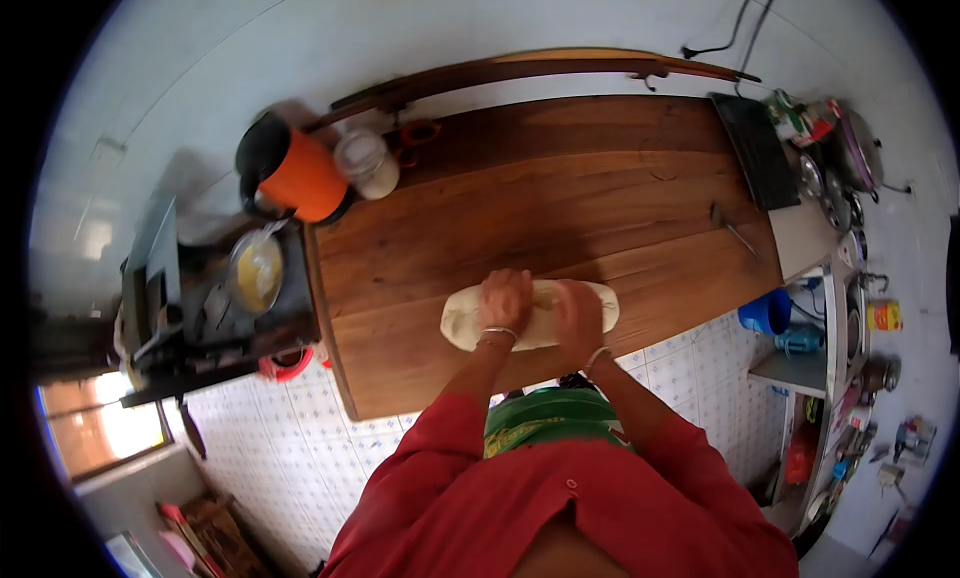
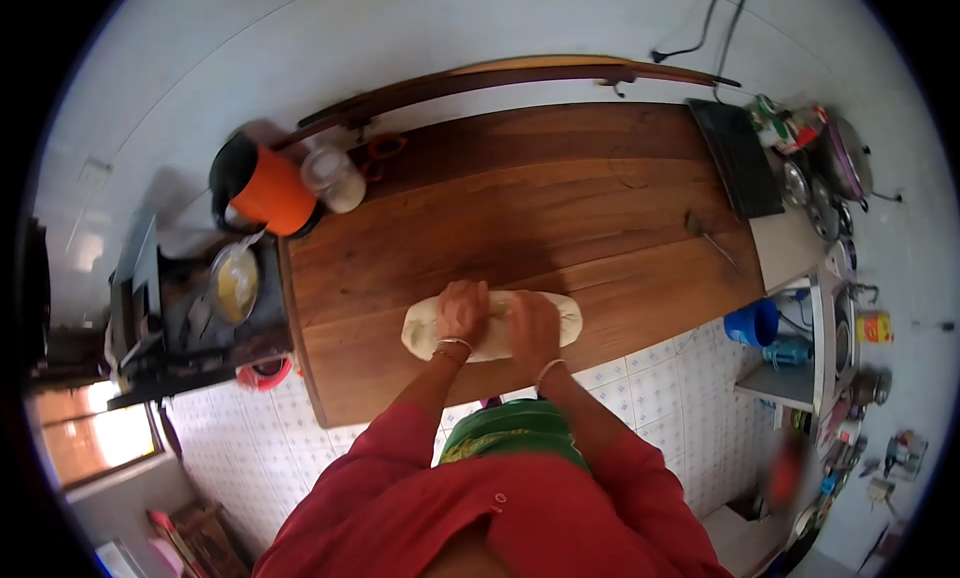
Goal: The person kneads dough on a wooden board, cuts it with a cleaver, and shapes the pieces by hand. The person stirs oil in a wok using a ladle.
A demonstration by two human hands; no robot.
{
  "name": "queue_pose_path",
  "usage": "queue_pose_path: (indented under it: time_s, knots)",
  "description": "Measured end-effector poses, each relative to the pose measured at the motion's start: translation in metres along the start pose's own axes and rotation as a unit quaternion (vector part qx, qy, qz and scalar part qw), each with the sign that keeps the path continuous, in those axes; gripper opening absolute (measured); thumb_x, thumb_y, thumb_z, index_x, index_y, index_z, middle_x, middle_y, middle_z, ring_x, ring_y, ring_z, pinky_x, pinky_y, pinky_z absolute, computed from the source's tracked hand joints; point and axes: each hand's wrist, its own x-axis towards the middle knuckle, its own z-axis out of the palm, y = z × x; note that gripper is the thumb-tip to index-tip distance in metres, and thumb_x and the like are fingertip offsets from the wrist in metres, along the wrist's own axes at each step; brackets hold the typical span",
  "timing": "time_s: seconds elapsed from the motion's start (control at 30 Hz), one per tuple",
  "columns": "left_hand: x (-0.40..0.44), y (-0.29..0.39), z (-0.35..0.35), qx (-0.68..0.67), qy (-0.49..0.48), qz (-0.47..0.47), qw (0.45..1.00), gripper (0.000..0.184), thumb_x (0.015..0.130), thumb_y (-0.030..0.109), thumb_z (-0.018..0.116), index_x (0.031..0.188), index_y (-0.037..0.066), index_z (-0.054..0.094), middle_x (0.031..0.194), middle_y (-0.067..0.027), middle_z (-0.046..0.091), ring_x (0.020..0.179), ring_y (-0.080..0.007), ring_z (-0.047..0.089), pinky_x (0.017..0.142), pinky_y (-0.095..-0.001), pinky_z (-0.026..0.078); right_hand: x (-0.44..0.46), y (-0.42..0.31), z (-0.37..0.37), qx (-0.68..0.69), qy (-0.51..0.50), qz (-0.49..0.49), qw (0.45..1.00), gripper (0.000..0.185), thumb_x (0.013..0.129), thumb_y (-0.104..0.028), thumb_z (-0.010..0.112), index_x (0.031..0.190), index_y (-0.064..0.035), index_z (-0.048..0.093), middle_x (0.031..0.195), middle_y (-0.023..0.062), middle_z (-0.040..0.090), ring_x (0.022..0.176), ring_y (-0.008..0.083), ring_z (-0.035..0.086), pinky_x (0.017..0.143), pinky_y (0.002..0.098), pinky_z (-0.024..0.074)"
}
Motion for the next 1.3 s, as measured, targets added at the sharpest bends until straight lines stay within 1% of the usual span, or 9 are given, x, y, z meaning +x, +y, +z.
queue_pose_path:
  time_s: [0.1, 0.27, 0.67, 0.83, 0.9, 1.0, 1.13, 1.17, 1.3]
  knots:
    - [0.031, 0.000, 0.012, 0.007, 0.004, -0.019, 1.000, 0.030, 0.095, 0.026, 0.050, 0.079, 0.006, 0.065, 0.087, -0.0105, 0.064, 0.091, -0.0302, 0.058, 0.082, -0.0445, 0.045, 0.019, -0.003, 0.023, -0.096, 0.012, -0.046, 0.994, 0.032, 0.084, -0.017, 0.055, 0.114, -0.0057, 0.060, 0.117, 0.0124, 0.060, 0.111, 0.0322, 0.053, 0.096, 0.0498, 0.0374]
    - [0.054, -0.001, 0.017, 0.034, -0.062, -0.057, 0.996, 0.031, 0.095, 0.028, 0.051, 0.080, 0.006, 0.066, 0.089, -0.0108, 0.065, 0.094, -0.0308, 0.059, 0.082, -0.0455, 0.045, 0.047, 0.015, 0.026, -0.082, -0.063, -0.010, 0.995, 0.039, 0.085, -0.023, 0.054, 0.120, -0.0068, 0.059, 0.117, 0.0102, 0.060, 0.112, 0.0280, 0.052, 0.097, 0.0489, 0.0363]
    - [0.080, -0.018, 0.040, 0.047, -0.044, -0.118, 0.991, 0.035, 0.095, 0.034, 0.049, 0.079, 0.006, 0.065, 0.080, -0.0198, 0.065, 0.075, -0.0421, 0.061, 0.067, -0.0535, 0.048, 0.087, 0.020, 0.017, -0.093, -0.187, 0.079, 0.975, 0.043, 0.091, -0.030, 0.046, 0.127, -0.0082, 0.057, 0.127, 0.0114, 0.055, 0.110, 0.0278, 0.054, 0.094, 0.0456, 0.0388]
    - [0.080, -0.030, 0.044, 0.066, -0.086, -0.118, 0.987, 0.040, 0.097, 0.036, 0.044, 0.085, 0.004, 0.064, 0.087, -0.0232, 0.064, 0.083, -0.0458, 0.060, 0.072, -0.0540, 0.046, 0.087, 0.019, 0.014, -0.043, -0.198, 0.104, 0.974, 0.038, 0.091, -0.030, 0.047, 0.118, -0.0073, 0.060, 0.120, 0.0120, 0.055, 0.108, 0.0281, 0.054, 0.092, 0.0461, 0.0395]
    - [0.072, -0.043, 0.044, 0.044, -0.105, 0.015, 0.993, 0.043, 0.099, 0.037, 0.040, 0.087, 0.002, 0.062, 0.095, -0.0252, 0.063, 0.093, -0.0466, 0.057, 0.079, -0.0536, 0.044, 0.071, 0.026, 0.020, -0.097, -0.123, 0.032, 0.987, 0.031, 0.092, -0.029, 0.047, 0.109, -0.0066, 0.061, 0.115, 0.0113, 0.057, 0.107, 0.0271, 0.054, 0.090, 0.0451, 0.0403]
    - [0.040, -0.022, 0.012, 0.059, -0.164, -0.012, 0.985, 0.043, 0.099, 0.037, 0.040, 0.086, 0.003, 0.062, 0.096, -0.0249, 0.063, 0.094, -0.0459, 0.056, 0.079, -0.0537, 0.044, 0.034, 0.031, 0.008, -0.062, -0.087, -0.037, 0.994, 0.027, 0.093, -0.029, 0.048, 0.102, -0.0071, 0.061, 0.106, 0.0080, 0.062, 0.101, 0.0257, 0.056, 0.086, 0.0424, 0.0414]
    - [-0.008, 0.062, -0.017, 0.180, -0.084, -0.017, 0.980, 0.041, 0.099, 0.036, 0.042, 0.083, 0.004, 0.063, 0.089, -0.0213, 0.065, 0.088, -0.0418, 0.060, 0.078, -0.0534, 0.044, -0.004, 0.019, -0.044, -0.038, -0.090, -0.040, 0.994, 0.026, 0.094, -0.030, 0.049, 0.091, -0.0090, 0.064, 0.090, 0.0048, 0.065, 0.092, 0.0234, 0.059, 0.084, 0.0399, 0.0407]
    - [-0.027, 0.045, 0.010, 0.143, 0.019, 0.082, 0.986, 0.039, 0.098, 0.033, 0.044, 0.079, 0.005, 0.064, 0.082, -0.0199, 0.066, 0.083, -0.0392, 0.060, 0.077, -0.0514, 0.045, -0.009, 0.017, -0.055, 0.007, -0.108, -0.008, 0.994, 0.026, 0.094, -0.030, 0.049, 0.087, -0.0100, 0.065, 0.085, 0.0041, 0.065, 0.088, 0.0228, 0.060, 0.082, 0.0395, 0.0404]
    - [-0.090, 0.090, 0.005, 0.226, 0.021, -0.062, 0.972, 0.030, 0.096, 0.024, 0.046, 0.082, 0.006, 0.065, 0.089, -0.0159, 0.068, 0.083, -0.0355, 0.061, 0.083, -0.0456, 0.044, -0.046, 0.025, -0.077, -0.009, -0.091, -0.027, 0.995, 0.026, 0.093, -0.029, 0.051, 0.079, -0.0117, 0.066, 0.081, 0.0036, 0.066, 0.087, 0.0218, 0.060, 0.086, 0.0386, 0.0400]
